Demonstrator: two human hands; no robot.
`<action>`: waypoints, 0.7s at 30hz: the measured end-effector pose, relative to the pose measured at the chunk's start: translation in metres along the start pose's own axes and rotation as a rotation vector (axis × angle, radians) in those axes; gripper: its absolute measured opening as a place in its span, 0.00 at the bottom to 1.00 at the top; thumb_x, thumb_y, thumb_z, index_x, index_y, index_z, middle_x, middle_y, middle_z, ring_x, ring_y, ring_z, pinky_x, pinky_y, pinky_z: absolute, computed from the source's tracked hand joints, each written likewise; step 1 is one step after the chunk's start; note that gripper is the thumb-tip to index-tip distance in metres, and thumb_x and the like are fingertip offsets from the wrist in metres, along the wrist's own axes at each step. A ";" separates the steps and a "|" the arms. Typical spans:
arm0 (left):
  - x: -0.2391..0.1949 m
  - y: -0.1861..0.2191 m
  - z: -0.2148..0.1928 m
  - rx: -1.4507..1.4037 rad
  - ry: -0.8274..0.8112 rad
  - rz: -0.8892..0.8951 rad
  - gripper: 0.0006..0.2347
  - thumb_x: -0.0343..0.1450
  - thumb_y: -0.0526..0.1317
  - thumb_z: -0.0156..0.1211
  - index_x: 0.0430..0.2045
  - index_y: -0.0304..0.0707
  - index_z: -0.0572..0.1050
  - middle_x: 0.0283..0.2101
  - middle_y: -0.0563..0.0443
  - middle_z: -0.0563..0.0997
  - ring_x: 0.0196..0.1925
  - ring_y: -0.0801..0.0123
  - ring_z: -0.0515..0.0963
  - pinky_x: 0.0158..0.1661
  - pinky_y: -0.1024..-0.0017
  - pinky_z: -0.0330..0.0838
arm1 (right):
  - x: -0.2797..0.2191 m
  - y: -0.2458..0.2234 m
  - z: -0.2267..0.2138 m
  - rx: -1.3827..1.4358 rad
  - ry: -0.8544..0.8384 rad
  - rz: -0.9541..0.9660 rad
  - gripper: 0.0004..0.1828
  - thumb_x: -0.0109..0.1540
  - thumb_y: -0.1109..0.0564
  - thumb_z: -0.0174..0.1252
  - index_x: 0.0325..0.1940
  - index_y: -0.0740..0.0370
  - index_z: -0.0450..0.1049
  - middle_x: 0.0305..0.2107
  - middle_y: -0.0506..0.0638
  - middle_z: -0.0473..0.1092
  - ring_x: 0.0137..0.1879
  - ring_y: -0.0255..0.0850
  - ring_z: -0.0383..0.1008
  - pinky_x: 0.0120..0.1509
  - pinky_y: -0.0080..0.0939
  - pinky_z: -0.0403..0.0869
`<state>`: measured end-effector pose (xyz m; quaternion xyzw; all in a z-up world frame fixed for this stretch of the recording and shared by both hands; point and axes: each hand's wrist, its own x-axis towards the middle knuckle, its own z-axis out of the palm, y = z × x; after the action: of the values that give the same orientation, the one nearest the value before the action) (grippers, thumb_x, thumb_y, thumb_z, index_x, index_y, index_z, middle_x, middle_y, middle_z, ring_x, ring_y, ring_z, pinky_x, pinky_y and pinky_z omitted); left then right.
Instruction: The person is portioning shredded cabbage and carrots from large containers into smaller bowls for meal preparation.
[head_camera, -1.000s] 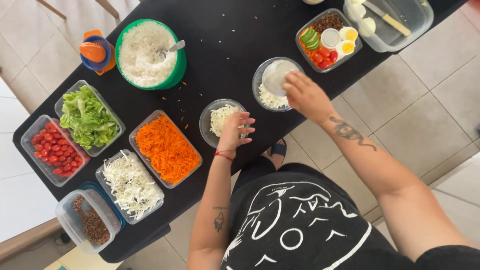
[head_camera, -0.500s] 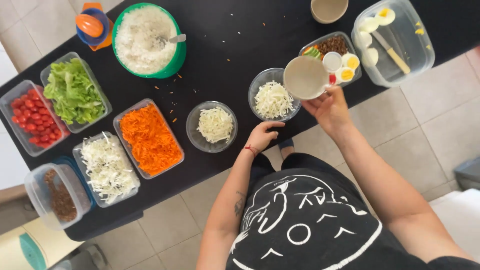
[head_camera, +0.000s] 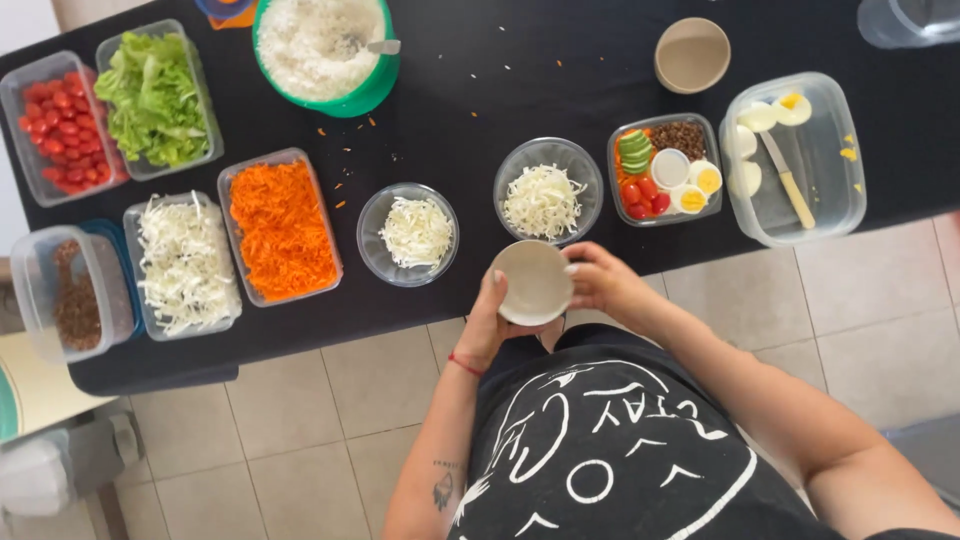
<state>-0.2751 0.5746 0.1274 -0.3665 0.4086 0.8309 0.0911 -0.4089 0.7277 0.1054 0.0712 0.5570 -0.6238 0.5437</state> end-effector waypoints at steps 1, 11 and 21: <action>-0.001 -0.007 -0.001 -0.105 0.118 0.032 0.32 0.67 0.59 0.47 0.64 0.47 0.50 0.58 0.35 0.64 0.51 0.42 0.73 0.40 0.51 0.76 | -0.014 -0.015 0.021 -0.173 -0.037 0.036 0.22 0.59 0.54 0.53 0.57 0.60 0.63 0.43 0.59 0.68 0.47 0.49 0.74 0.50 0.50 0.74; -0.021 -0.040 -0.031 -0.160 0.430 0.046 0.25 0.69 0.57 0.45 0.60 0.49 0.59 0.48 0.39 0.73 0.42 0.52 0.79 0.34 0.57 0.80 | 0.129 -0.036 -0.008 -2.020 0.017 -0.701 0.27 0.47 0.49 0.66 0.49 0.35 0.68 0.53 0.41 0.57 0.60 0.44 0.58 0.54 0.46 0.69; -0.025 -0.043 -0.031 -0.186 0.447 0.098 0.25 0.69 0.58 0.44 0.58 0.48 0.61 0.45 0.37 0.75 0.40 0.49 0.80 0.32 0.57 0.81 | 0.135 -0.037 -0.044 -1.957 0.037 -1.042 0.14 0.47 0.56 0.60 0.37 0.48 0.72 0.37 0.44 0.65 0.46 0.44 0.69 0.42 0.40 0.74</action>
<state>-0.2208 0.5828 0.1060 -0.5276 0.3575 0.7669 -0.0762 -0.5141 0.6730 0.0181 -0.6228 0.7791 -0.0656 0.0281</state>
